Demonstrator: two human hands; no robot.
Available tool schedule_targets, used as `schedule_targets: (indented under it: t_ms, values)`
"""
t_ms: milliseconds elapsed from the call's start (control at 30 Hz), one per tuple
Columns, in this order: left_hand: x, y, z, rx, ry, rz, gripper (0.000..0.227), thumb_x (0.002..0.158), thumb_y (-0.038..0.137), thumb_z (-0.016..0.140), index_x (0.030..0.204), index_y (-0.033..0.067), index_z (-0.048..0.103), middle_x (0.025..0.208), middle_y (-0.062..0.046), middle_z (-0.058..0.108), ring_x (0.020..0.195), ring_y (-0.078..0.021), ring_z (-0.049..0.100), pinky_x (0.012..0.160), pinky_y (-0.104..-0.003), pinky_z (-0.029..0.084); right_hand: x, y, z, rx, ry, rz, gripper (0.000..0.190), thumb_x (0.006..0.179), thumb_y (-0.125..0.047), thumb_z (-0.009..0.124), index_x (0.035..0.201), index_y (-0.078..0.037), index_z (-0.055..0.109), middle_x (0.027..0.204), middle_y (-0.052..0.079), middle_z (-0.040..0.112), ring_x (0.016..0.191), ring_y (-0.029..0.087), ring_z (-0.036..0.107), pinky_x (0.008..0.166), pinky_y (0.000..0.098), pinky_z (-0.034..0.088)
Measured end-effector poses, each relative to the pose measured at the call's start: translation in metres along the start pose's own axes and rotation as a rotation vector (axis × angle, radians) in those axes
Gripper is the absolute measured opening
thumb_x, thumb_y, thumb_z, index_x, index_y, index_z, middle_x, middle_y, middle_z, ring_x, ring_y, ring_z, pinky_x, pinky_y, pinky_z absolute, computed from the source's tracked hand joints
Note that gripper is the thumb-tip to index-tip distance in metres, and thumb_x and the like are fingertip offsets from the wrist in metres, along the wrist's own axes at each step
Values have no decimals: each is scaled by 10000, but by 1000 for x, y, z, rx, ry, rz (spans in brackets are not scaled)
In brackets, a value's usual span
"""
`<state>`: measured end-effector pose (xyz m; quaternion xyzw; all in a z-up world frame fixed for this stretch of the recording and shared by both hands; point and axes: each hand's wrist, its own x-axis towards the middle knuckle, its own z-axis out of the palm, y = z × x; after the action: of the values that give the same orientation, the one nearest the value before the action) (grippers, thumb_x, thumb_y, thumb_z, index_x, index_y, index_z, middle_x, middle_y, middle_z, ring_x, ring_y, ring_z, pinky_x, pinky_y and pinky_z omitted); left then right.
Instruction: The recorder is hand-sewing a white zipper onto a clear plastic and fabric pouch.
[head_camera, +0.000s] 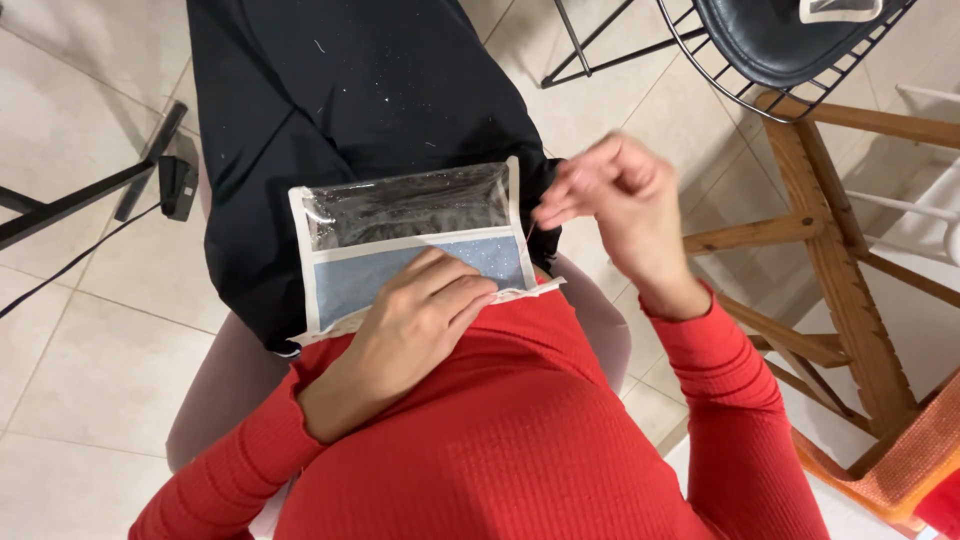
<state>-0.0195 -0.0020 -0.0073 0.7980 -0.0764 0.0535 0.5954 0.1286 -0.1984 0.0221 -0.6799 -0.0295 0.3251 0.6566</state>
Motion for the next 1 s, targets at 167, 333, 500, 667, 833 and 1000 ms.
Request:
schedule_targets:
  t_ms: [167,333,500,667,833,1000]
  values:
    - [3,2,-2,-12,-1,-8,45,948,17,686,942,31,729,865,-102,677,852,-306,681,742,-377,597,-20,5,19,-650,-301,-434,330,1062,-256,513,1040,-64,781,1088,144,739,1014,294,736,874,425,607]
    - [3,3,-2,-41,15,-25,39,935,16,698,942,36,731,862,-97,678,846,-300,680,751,-382,590,-24,10,23,-743,-285,-658,317,1056,-172,525,947,-31,787,962,126,710,948,327,701,834,434,609]
    - [0,1,1,-33,6,-41,48,927,12,706,947,43,737,870,-91,687,856,-298,684,762,-389,597,-28,17,24,-756,-216,-688,320,1045,-196,555,894,-46,795,936,117,696,923,315,679,819,416,600]
    - [0,1,3,-38,15,-51,51,922,8,710,948,40,739,863,-91,686,848,-293,685,757,-383,598,-27,17,24,-764,-200,-700,299,1034,-188,582,872,-55,795,930,110,696,908,306,669,803,405,593]
    - [1,2,2,-37,-3,-58,61,933,15,693,964,46,736,879,-92,683,868,-303,679,759,-393,596,-27,19,27,-730,-182,-724,296,1032,-167,586,844,-38,775,907,113,683,884,316,669,775,398,576]
    - [1,2,1,-68,-23,-82,91,940,-8,662,980,31,734,890,-115,685,874,-334,673,759,-425,592,-29,15,32,-780,-169,-769,320,1041,-158,569,818,-44,767,892,109,684,877,319,674,770,373,571]
